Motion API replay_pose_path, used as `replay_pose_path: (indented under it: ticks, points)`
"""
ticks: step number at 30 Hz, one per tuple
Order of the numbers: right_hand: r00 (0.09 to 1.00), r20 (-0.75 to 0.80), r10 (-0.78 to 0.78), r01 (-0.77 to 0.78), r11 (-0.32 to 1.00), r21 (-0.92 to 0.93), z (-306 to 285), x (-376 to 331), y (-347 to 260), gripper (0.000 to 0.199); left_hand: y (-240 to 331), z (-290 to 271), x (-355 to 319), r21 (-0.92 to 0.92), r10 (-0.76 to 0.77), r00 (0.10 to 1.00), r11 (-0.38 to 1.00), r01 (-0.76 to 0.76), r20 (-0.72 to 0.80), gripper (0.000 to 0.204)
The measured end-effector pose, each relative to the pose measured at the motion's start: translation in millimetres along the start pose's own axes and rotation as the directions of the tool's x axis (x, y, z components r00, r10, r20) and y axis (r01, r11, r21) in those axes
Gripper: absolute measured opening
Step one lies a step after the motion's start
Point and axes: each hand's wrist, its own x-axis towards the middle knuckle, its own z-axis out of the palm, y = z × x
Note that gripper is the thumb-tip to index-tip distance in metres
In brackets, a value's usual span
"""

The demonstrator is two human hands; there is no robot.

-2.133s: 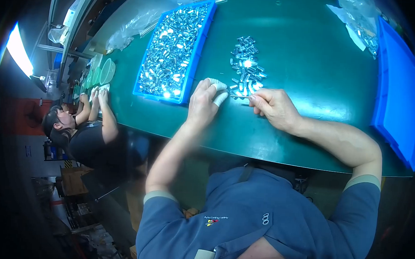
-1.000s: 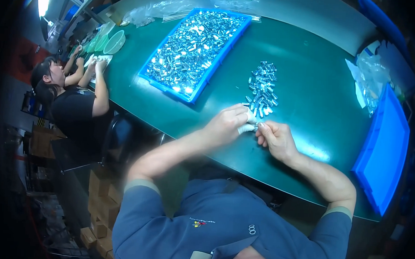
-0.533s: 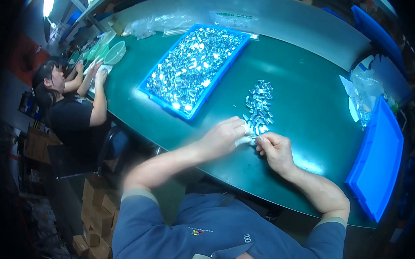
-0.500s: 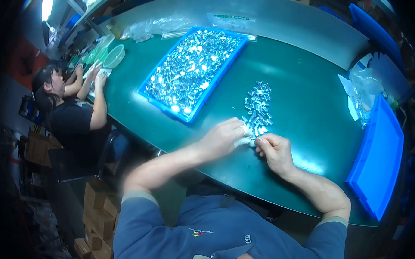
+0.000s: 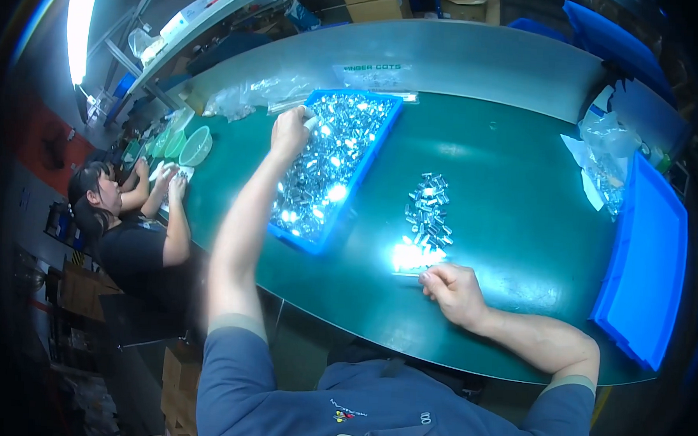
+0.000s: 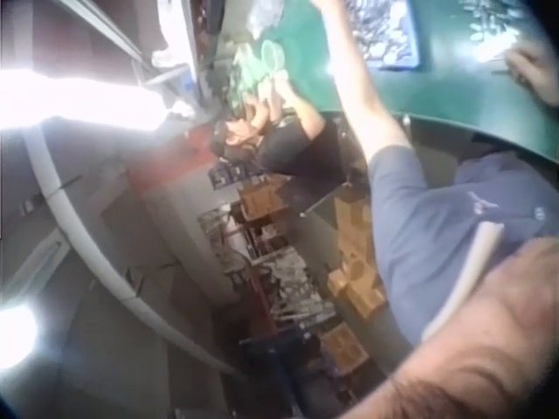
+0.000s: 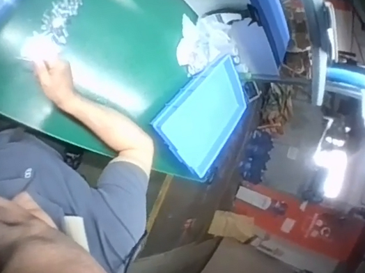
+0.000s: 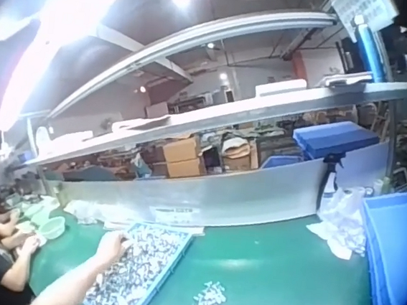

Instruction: The person inserts small metal components into plastic connector housings by hand at a manual workstation.

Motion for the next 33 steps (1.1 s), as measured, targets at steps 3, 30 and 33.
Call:
replay_pose_path:
  ticks: [3, 30, 33]
  points:
    - [1.000, -0.007, 0.001, -0.001, 1.000, 0.008, 1.2, -2.1, -0.2, 0.024, -6.6, 17.5, 24.3, 0.090, -0.077, 0.996, 0.993, 0.073, 0.043, 0.020]
    - [1.000, 0.004, -0.030, 0.030, 0.999, 0.025, -4.4, 0.8, -8.6, 0.023, 135.8, 46.6, -154.4, -0.356, 0.493, 0.818, 0.852, -0.384, 0.297, 0.025]
    - [1.000, 0.011, -0.007, 0.006, 0.999, 0.047, -4.1, 0.7, -7.6, 0.023, 132.4, 43.9, -161.2, -0.304, 0.441, 0.850, 0.884, -0.355, 0.289, 0.023]
